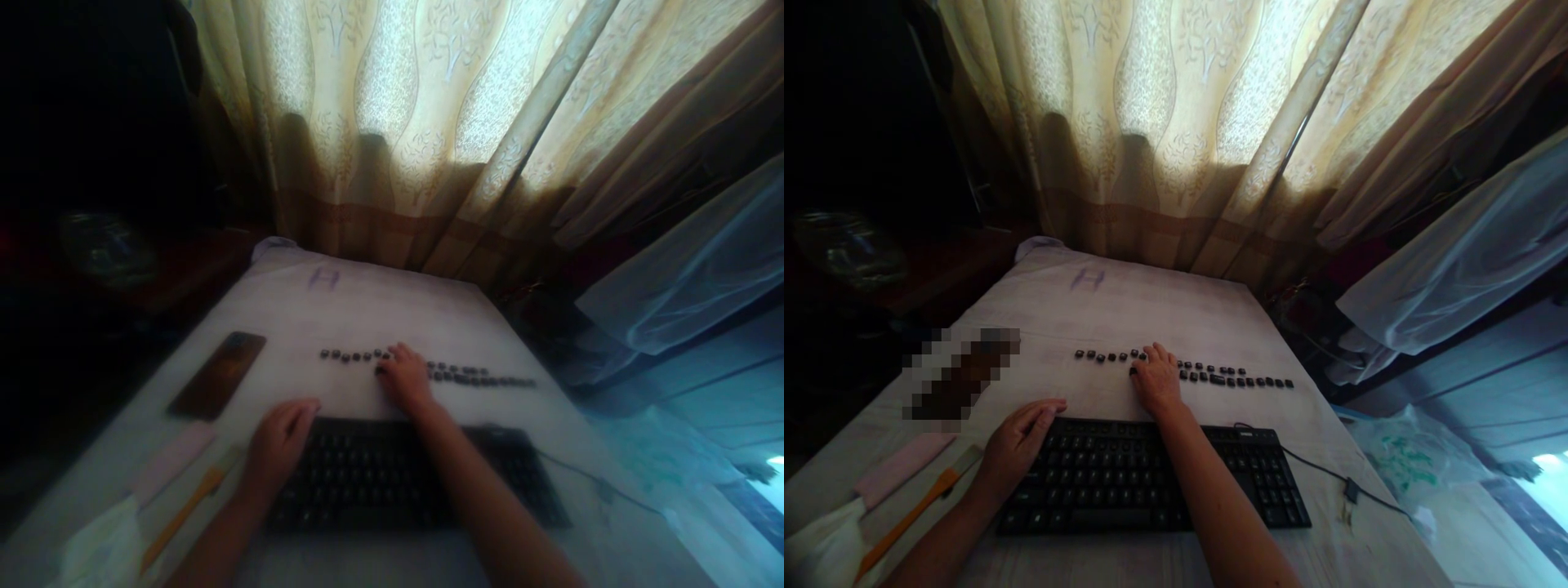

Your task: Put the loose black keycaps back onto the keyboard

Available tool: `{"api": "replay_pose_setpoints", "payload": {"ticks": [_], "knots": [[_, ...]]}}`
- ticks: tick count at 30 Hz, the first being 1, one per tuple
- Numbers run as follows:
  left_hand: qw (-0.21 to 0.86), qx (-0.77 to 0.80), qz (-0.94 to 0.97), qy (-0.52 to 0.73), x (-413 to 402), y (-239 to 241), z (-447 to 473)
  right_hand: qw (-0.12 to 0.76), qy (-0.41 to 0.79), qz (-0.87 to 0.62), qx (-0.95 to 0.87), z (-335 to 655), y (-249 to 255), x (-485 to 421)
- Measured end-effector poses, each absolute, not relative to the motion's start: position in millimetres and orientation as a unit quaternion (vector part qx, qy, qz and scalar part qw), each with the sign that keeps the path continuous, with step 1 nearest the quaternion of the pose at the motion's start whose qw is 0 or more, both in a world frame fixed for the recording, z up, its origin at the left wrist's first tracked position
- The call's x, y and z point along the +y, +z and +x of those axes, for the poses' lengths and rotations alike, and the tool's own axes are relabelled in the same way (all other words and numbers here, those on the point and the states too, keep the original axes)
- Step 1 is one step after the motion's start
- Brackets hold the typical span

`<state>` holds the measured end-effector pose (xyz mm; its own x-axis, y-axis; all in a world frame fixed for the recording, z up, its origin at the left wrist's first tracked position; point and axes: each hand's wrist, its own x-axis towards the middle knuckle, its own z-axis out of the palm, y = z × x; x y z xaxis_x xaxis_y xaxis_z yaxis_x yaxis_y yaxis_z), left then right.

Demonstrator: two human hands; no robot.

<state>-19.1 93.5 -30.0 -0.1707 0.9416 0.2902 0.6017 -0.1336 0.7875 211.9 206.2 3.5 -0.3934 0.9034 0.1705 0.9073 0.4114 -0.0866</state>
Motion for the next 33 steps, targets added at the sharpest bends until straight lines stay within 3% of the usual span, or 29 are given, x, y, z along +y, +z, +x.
{"api": "replay_pose_setpoints", "payload": {"ticks": [23,28,33], "knots": [[0.197,0.627,0.612,0.44,94,-29,-17,0.06,0.014,-0.528,-0.847,205,9,204],[0.202,0.628,0.609,0.44,93,-28,-17,0.087,0.105,-0.551,-0.823,204,14,177],[0.209,0.633,0.605,0.436,93,-28,-18,0.06,0.161,-0.595,-0.786,207,12,156]]}}
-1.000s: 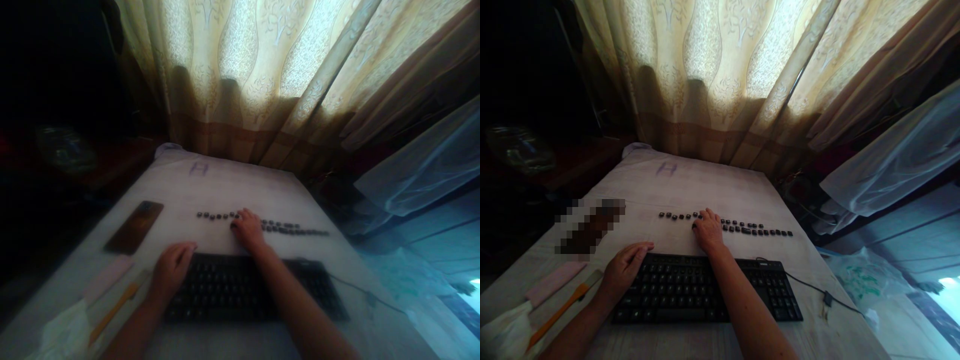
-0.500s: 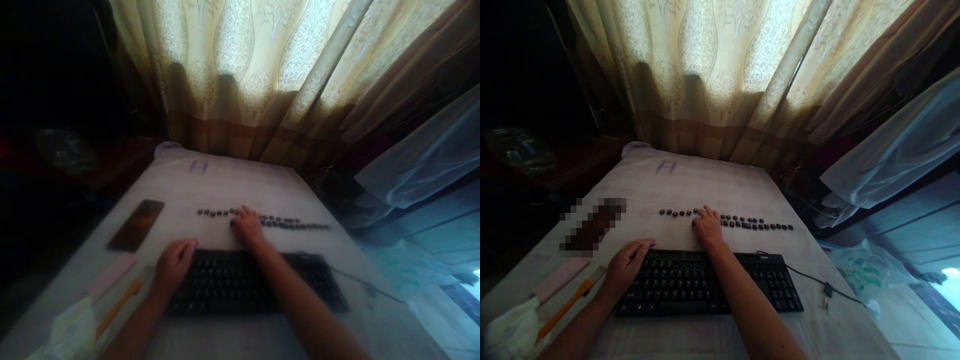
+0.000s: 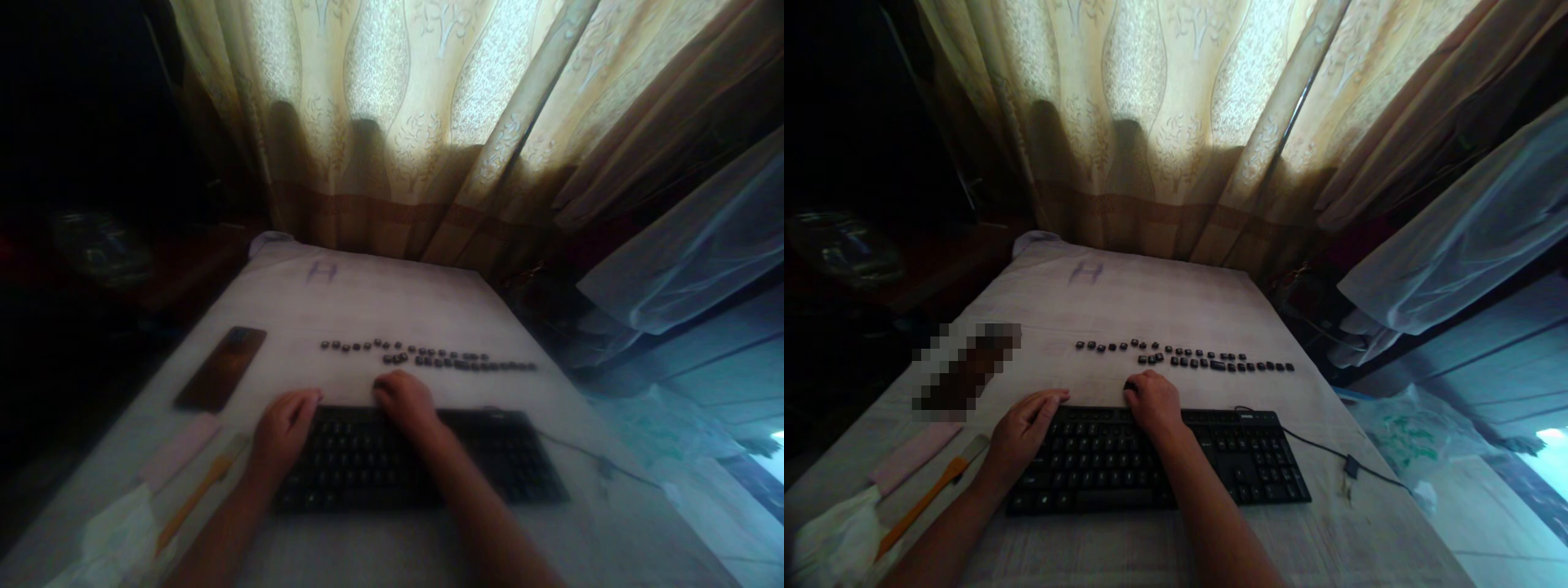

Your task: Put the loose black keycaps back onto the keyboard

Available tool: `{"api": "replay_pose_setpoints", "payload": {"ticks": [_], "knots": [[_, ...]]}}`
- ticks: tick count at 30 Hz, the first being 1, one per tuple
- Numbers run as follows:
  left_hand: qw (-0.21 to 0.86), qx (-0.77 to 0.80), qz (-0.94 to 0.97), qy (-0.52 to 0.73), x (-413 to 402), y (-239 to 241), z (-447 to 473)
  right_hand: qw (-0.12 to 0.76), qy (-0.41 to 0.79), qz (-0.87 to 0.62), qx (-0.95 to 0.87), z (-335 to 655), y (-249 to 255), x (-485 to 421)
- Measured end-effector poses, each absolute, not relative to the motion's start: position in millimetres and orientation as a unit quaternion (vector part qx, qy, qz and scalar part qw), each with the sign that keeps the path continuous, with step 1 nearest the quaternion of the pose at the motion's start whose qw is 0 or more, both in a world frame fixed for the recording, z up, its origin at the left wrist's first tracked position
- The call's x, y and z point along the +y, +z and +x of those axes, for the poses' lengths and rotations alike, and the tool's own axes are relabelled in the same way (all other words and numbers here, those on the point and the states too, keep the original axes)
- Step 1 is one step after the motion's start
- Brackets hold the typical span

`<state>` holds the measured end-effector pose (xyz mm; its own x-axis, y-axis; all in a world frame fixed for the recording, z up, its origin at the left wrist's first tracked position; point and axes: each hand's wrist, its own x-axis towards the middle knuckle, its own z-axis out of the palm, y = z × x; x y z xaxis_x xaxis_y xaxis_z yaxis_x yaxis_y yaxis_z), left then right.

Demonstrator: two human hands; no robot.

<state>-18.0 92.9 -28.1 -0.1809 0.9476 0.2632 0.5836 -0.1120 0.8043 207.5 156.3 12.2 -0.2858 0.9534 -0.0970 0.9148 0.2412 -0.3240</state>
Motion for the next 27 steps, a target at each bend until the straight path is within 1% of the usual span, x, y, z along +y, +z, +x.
{"api": "replay_pose_setpoints", "payload": {"ticks": [3,6,13,19,23,27], "knots": [[0.211,0.637,0.605,0.429,94,-29,-19,0.041,0.176,-0.598,-0.781,209,14,157],[0.21,0.64,0.606,0.423,95,-32,-21,0.048,0.186,-0.603,-0.774,209,17,159],[0.206,0.645,0.618,0.4,98,-33,-26,0.111,0.215,-0.626,-0.742,213,20,156],[0.209,0.663,0.608,0.383,95,-30,-24,0.218,0.274,-0.611,-0.71,222,27,139],[0.215,0.672,0.59,0.392,94,-25,-21,0.216,0.306,-0.567,-0.733,229,41,132],[0.22,0.678,0.567,0.412,94,-22,-17,0.231,0.295,-0.552,-0.745,237,51,131]]}}
